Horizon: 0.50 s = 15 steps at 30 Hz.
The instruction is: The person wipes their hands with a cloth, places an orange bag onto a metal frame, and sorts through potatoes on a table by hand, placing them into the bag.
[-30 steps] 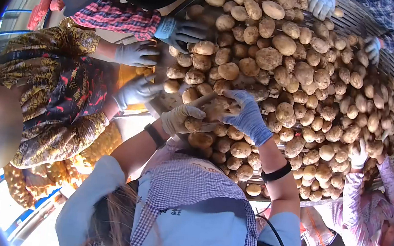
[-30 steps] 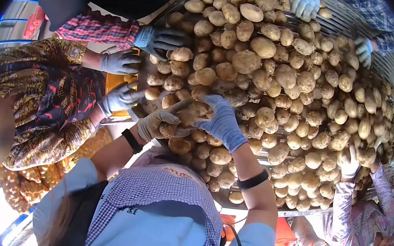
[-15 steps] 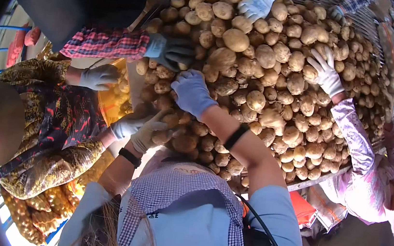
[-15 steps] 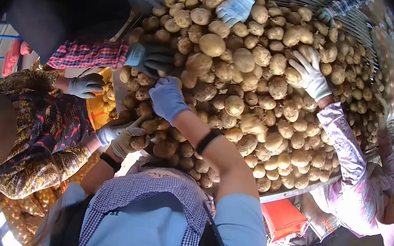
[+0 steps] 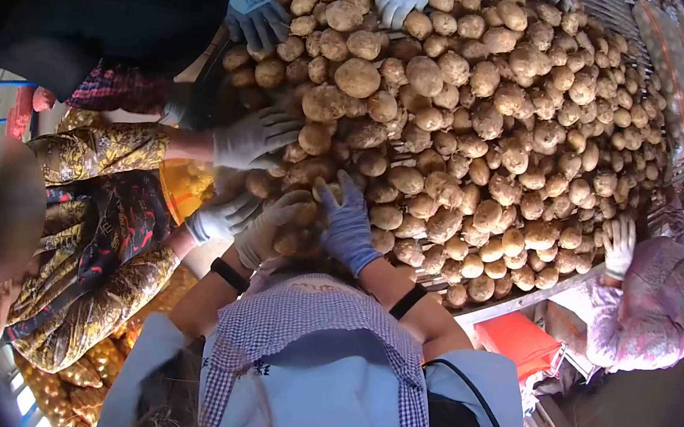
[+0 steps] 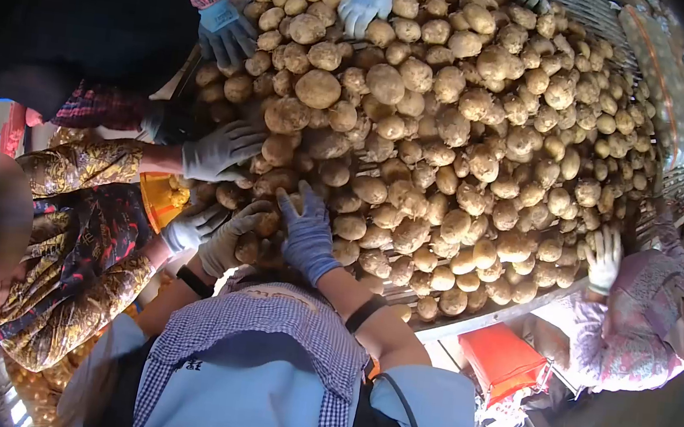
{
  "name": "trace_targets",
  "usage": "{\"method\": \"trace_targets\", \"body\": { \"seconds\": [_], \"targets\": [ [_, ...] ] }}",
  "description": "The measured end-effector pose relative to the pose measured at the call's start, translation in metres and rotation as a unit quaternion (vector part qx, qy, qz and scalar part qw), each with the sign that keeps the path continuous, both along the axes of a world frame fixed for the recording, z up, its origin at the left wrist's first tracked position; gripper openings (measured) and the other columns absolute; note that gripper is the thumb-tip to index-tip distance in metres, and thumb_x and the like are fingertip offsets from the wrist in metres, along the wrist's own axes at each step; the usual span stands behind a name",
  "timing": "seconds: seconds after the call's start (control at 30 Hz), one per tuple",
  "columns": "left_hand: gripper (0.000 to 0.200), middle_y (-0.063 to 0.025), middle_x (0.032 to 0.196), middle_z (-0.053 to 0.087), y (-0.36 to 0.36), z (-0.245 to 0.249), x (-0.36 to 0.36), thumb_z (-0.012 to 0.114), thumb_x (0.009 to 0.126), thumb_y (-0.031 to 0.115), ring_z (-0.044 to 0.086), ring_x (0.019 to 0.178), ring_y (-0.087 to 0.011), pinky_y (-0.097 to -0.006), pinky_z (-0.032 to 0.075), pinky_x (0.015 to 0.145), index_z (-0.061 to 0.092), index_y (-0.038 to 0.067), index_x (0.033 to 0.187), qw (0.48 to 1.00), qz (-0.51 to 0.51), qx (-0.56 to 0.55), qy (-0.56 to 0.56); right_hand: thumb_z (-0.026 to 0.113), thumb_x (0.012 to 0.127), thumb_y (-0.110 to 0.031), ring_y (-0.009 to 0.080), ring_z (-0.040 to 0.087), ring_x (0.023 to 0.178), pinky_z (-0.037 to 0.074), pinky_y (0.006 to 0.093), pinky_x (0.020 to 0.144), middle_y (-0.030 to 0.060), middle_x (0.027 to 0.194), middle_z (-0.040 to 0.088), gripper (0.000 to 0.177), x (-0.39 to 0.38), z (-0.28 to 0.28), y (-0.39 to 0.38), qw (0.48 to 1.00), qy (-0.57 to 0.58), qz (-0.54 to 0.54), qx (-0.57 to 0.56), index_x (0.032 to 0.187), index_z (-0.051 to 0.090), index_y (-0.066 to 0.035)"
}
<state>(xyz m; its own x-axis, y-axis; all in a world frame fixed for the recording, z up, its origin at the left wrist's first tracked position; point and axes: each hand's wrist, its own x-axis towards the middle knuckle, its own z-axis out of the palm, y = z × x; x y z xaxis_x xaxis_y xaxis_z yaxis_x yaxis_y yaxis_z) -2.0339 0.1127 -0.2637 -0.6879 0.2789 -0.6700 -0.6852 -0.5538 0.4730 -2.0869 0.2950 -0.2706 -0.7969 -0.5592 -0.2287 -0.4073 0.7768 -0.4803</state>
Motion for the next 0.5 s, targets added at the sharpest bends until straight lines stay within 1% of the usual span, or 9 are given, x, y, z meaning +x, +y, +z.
{"method": "trace_targets", "body": {
  "seconds": [0.07, 0.13, 0.17, 0.2, 0.23, 0.3, 0.37, 0.47, 0.5],
  "targets": [
    [0.040, -0.0093, 0.121, 0.051, -0.003, 0.005, 0.007, 0.059, 0.090, 0.016, 0.056, 0.107, -0.0265, -0.0323, 0.051, 0.083, 0.045, 0.011, 0.127, 0.994, -0.052, -0.094, 0.035, 0.068, 0.080, -0.036, 0.0314, 0.036, 0.132, 0.027, 0.0430, 0.112, 0.0158, 0.143, 0.038, 0.074, 0.010, -0.003, -0.002, 0.999, -0.027, 0.028, -0.002, 0.144, 0.036, -0.018],
    [0.039, -0.0116, 0.127, 0.047, -0.007, 0.005, 0.019, 0.055, 0.091, 0.014, 0.052, 0.111, -0.0185, -0.0286, 0.043, 0.096, 0.047, -0.001, 0.126, 0.958, -0.072, -0.198, 0.197, 0.068, 0.080, -0.026, 0.0314, 0.043, 0.126, 0.032, 0.0412, 0.108, 0.0168, 0.134, 0.047, 0.058, 0.005, -0.018, 0.019, 0.952, -0.116, 0.034, -0.281, 0.134, 0.049, -0.013],
    [0.039, -0.0116, 0.127, 0.047, -0.008, 0.006, 0.021, 0.055, 0.091, 0.014, 0.052, 0.111, -0.0185, -0.0286, 0.043, 0.096, 0.047, -0.001, 0.126, 0.958, -0.070, -0.203, 0.192, 0.067, 0.081, -0.021, 0.0313, 0.048, 0.119, 0.035, 0.0409, 0.106, 0.0152, 0.123, 0.055, 0.043, -0.017, 0.013, 0.029, 0.928, -0.159, -0.063, -0.330, 0.121, 0.057, -0.009],
    [0.037, -0.0119, 0.127, 0.047, -0.010, 0.006, 0.023, 0.058, 0.089, 0.009, 0.051, 0.111, -0.0193, -0.0297, 0.043, 0.095, 0.050, 0.000, 0.123, 0.994, 0.024, -0.087, 0.065, 0.066, 0.082, -0.020, 0.0314, 0.051, 0.115, 0.035, 0.0418, 0.107, 0.0116, 0.117, 0.058, 0.036, -0.032, -0.007, 0.046, 0.905, -0.033, -0.094, -0.414, 0.116, 0.058, -0.009],
    [0.035, -0.0122, 0.126, 0.048, -0.013, 0.007, 0.027, 0.061, 0.086, 0.005, 0.051, 0.112, -0.0201, -0.0309, 0.044, 0.095, 0.053, 0.001, 0.120, 0.990, 0.119, 0.032, -0.063, 0.062, 0.085, -0.030, 0.0305, 0.044, 0.123, 0.030, 0.0455, 0.109, 0.0139, 0.128, 0.051, 0.045, -0.054, 0.000, 0.065, 0.958, 0.099, -0.114, -0.244, 0.123, 0.054, -0.010],
    [0.036, -0.0150, 0.127, 0.048, -0.018, -0.010, 0.042, 0.065, 0.083, 0.003, 0.050, 0.116, -0.0250, -0.0337, 0.043, 0.096, 0.055, 0.001, 0.117, 0.995, 0.054, -0.086, -0.022, 0.053, 0.087, -0.051, 0.0313, 0.026, 0.139, 0.018, 0.0535, 0.113, 0.0167, 0.150, 0.027, 0.066, -0.086, -0.001, 0.104, 0.937, 0.255, -0.175, 0.164, 0.141, 0.039, -0.016],
    [0.035, -0.0179, 0.128, 0.048, -0.018, -0.015, 0.048, 0.066, 0.083, 0.006, 0.048, 0.119, -0.0298, -0.0351, 0.042, 0.098, 0.056, 0.000, 0.116, 0.993, 0.051, -0.108, -0.016, 0.055, 0.085, -0.053, 0.0344, 0.021, 0.141, 0.014, 0.0505, 0.115, 0.0167, 0.153, 0.018, 0.073, -0.076, -0.008, 0.125, 0.948, 0.080, -0.146, 0.270, 0.145, 0.030, -0.018],
    [0.037, -0.0205, 0.130, 0.047, -0.018, -0.016, 0.050, 0.068, 0.081, 0.009, 0.047, 0.123, -0.0342, -0.0364, 0.041, 0.100, 0.056, 0.000, 0.116, 0.990, 0.049, -0.135, 0.012, 0.066, 0.082, -0.042, 0.0323, 0.033, 0.135, 0.024, 0.0439, 0.112, 0.0159, 0.146, 0.035, 0.060, -0.048, -0.008, 0.134, 0.976, 0.106, -0.163, 0.095, 0.132, 0.049, -0.015],
    [0.037, -0.0203, 0.130, 0.047, -0.016, -0.011, 0.054, 0.068, 0.081, 0.009, 0.046, 0.123, -0.0342, -0.0366, 0.041, 0.100, 0.056, 0.000, 0.115, 0.989, 0.044, -0.142, 0.019, 0.071, 0.079, -0.036, 0.0302, 0.040, 0.129, 0.029, 0.0413, 0.110, 0.0141, 0.137, 0.045, 0.051, -0.040, -0.008, 0.138, 0.980, -0.039, -0.187, -0.059, 0.122, 0.056, -0.013]
  ]
}}
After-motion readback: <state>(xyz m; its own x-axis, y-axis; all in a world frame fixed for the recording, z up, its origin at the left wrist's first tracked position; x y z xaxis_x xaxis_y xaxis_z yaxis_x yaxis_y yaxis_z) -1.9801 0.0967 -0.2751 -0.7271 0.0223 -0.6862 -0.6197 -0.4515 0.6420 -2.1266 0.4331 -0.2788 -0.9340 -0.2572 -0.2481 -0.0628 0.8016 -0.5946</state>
